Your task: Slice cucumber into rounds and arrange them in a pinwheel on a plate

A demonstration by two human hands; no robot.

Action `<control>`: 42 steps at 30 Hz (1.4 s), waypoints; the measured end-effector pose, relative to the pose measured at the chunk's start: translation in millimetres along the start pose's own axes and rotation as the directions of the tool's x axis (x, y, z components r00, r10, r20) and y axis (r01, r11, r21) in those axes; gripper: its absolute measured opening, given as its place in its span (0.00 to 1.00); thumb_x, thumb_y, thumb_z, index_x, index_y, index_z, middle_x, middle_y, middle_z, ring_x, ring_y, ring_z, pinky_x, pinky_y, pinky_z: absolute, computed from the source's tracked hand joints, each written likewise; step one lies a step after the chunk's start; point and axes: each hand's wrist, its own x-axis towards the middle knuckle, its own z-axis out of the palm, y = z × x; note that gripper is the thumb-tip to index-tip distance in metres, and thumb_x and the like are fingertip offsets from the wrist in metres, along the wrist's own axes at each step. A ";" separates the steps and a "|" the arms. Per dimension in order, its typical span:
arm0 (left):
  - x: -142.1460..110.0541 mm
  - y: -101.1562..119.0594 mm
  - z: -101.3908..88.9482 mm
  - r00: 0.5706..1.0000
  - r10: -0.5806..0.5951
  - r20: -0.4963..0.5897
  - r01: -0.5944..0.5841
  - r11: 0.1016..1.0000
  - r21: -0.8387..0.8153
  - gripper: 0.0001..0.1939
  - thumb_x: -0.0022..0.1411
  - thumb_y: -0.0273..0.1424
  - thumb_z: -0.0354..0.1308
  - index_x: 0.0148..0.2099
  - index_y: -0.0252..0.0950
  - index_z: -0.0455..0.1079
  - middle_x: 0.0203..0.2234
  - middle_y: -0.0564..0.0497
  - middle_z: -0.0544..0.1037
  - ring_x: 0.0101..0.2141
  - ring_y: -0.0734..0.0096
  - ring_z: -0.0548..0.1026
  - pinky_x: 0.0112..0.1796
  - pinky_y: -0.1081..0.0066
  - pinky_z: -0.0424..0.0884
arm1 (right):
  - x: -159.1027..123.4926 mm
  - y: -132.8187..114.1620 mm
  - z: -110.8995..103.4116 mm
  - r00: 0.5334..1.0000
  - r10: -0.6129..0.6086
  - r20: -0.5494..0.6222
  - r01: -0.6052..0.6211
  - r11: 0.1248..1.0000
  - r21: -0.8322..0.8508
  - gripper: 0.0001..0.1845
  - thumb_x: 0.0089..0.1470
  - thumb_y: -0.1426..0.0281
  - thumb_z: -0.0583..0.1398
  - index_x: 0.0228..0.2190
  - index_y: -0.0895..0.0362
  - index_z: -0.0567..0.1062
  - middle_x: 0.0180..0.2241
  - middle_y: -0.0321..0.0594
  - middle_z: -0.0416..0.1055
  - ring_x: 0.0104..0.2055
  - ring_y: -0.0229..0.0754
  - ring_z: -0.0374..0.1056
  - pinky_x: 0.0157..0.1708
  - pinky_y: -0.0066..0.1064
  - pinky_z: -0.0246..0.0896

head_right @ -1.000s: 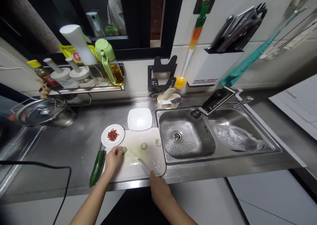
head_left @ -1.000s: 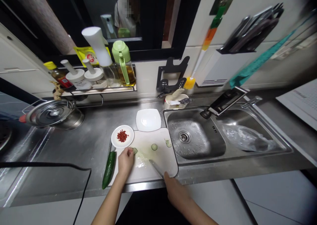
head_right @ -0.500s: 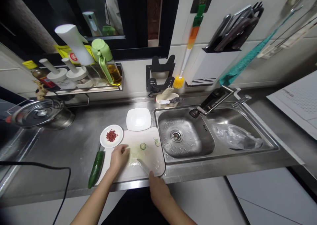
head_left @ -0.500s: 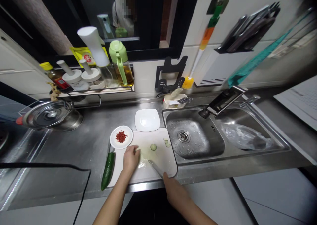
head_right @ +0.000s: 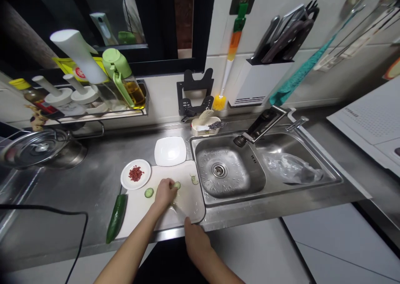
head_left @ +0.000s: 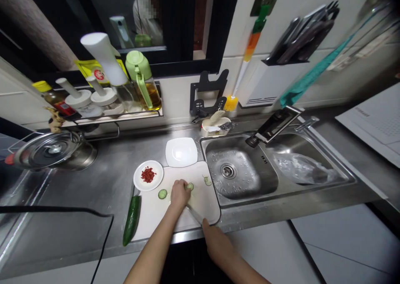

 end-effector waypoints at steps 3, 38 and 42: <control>-0.2 3.0 -2.6 0.999 -0.005 0.033 0.005 1.000 -0.023 0.02 0.53 0.27 0.55 0.32 0.35 0.68 0.28 0.50 0.72 0.31 0.70 0.69 0.33 0.73 0.61 | 2.1 1.1 0.5 1.000 -0.014 0.017 0.014 1.000 0.003 0.33 0.50 0.87 0.43 0.57 0.64 0.58 0.43 0.54 0.71 0.46 0.50 0.68 0.41 0.37 0.62; -49.3 -60.0 1.8 0.972 0.100 -0.213 -0.136 0.977 -0.162 0.16 0.53 0.23 0.52 0.45 0.34 0.70 0.37 0.46 0.71 0.38 0.66 0.71 0.44 0.65 0.67 | 20.7 -25.2 -16.5 0.994 -0.084 -0.075 0.077 0.992 -0.102 0.33 0.52 0.85 0.43 0.60 0.64 0.53 0.40 0.55 0.72 0.44 0.48 0.69 0.40 0.34 0.61; -48.5 -60.6 2.6 0.972 0.095 -0.216 -0.133 0.977 -0.169 0.17 0.52 0.23 0.53 0.46 0.35 0.70 0.37 0.46 0.71 0.39 0.66 0.71 0.45 0.65 0.66 | 20.8 -27.7 -17.0 0.992 -0.097 -0.077 0.087 0.989 -0.123 0.32 0.53 0.85 0.42 0.59 0.65 0.53 0.40 0.55 0.72 0.43 0.48 0.69 0.40 0.33 0.61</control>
